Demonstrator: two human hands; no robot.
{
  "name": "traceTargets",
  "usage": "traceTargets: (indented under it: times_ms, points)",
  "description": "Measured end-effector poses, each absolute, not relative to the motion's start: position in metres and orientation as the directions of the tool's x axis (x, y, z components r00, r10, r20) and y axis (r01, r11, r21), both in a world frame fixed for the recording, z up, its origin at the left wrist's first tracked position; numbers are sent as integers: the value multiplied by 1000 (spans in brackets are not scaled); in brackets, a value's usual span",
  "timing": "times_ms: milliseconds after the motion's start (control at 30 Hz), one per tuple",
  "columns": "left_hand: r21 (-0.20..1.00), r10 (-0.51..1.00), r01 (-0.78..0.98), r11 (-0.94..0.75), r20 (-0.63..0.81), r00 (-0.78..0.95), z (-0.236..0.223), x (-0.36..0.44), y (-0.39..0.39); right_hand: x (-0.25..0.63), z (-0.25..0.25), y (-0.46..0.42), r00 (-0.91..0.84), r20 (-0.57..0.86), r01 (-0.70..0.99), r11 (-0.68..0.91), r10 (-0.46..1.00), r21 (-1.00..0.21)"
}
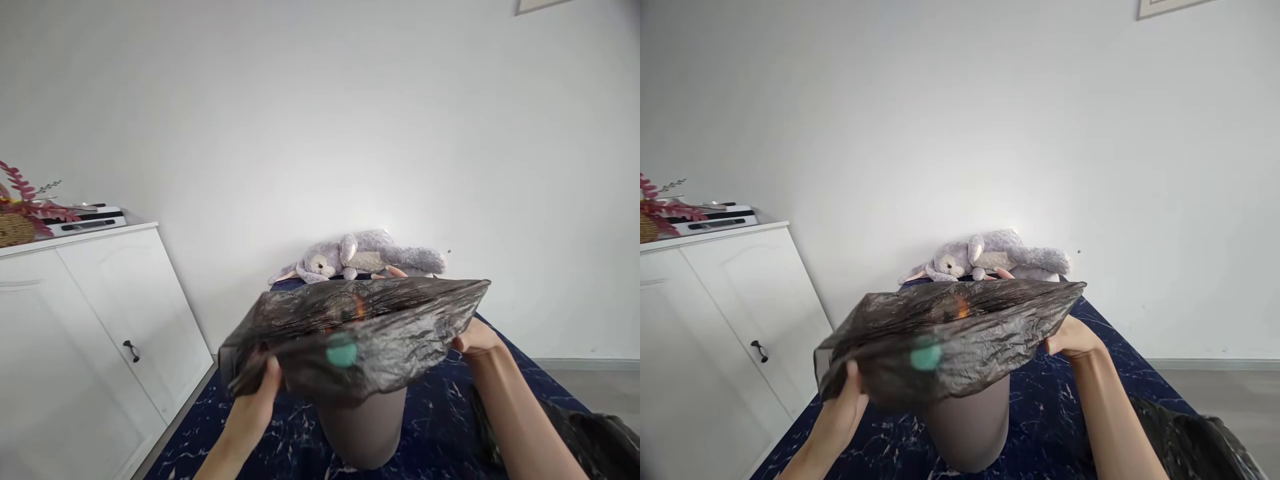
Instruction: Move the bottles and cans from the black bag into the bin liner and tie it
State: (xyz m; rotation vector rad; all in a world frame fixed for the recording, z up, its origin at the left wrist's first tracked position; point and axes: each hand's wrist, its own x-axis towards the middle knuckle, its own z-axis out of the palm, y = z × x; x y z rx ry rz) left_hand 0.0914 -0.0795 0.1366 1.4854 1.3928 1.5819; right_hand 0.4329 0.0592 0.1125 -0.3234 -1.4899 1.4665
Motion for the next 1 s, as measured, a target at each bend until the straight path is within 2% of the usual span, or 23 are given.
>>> traceTargets:
  times_ms: [67,133,233,367,500,700,833,1000]
  points:
    - [941,899,76,-330,338,-279,163,113,-74,425,128,52,-485,456,-428,252,746,-868]
    - [889,853,-20,-458,433,-291,186,129,-70,416,142,46,-428,427,-416,246,796,-875]
    - [799,790,-127,-588,533,-303,209,143,-63,404,159,38,-228,372,-464,236,900,-854]
    - [723,747,-226,-653,566,-350,226,151,-53,395,176,31,-28,327,-612,243,945,-753]
    - [665,763,-378,-644,531,-368,237,155,-43,393,186,29,4,360,-704,259,933,-662]
    - [594,862,-638,-489,440,-252,250,153,-32,390,190,27,-12,480,-791,285,877,-541]
    - [645,873,-637,-422,479,-93,250,148,-29,385,195,16,-25,477,-788,276,879,-550]
    - [797,858,-374,-474,514,7,241,143,-28,369,207,-5,-162,505,-592,326,848,-737]
